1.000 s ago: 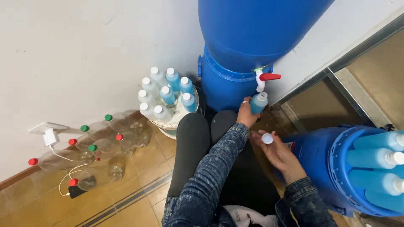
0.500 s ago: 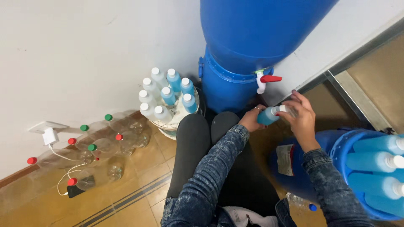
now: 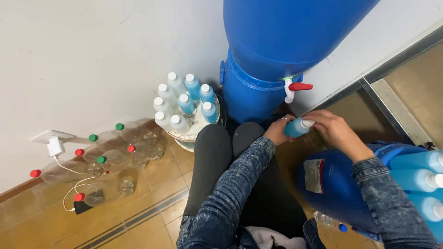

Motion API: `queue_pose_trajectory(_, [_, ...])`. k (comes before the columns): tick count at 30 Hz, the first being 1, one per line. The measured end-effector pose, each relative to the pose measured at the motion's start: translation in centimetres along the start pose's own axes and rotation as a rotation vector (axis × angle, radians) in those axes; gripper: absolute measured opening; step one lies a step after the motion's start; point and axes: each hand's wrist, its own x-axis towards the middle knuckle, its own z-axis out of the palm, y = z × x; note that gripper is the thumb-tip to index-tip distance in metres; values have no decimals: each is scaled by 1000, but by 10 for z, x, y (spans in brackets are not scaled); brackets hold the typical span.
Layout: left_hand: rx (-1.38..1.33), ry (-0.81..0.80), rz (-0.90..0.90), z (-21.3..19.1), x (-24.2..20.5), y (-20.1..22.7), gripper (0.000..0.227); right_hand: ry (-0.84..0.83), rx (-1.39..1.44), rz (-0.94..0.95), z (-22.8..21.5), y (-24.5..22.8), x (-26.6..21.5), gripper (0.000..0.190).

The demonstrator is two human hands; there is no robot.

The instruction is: The person fills small plastic bottles with a blue liquid from a large blue barrel using a spigot. After filling each bottle, they screw on a white cap and place the bottle into a white bucket. The person repeats this process for multiple bottles.

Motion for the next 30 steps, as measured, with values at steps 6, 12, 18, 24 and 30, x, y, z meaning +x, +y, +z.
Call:
queue_pose_trajectory(6, [7,2,16,-1,-2,2,85,-125,-360,-61,-16,-36,3,28])
queue_pose_trajectory(12, [22,-5,6,-3,-6,7,84,-173,-192,100,-21,-27,16,31])
queue_pose_trajectory(18, [49,-31,-32,-4,-1,0,84,-268,-486,-89,-30,-62,17,28])
queue_pose_trajectory(24, [90,5,-4,5,10,-19,86,-245,-467,-53,-25,-49,13,23])
queue_pose_trajectory(30, [114,34,-1,5,4,-11,87,-307,-411,36,-25,-48,20,26])
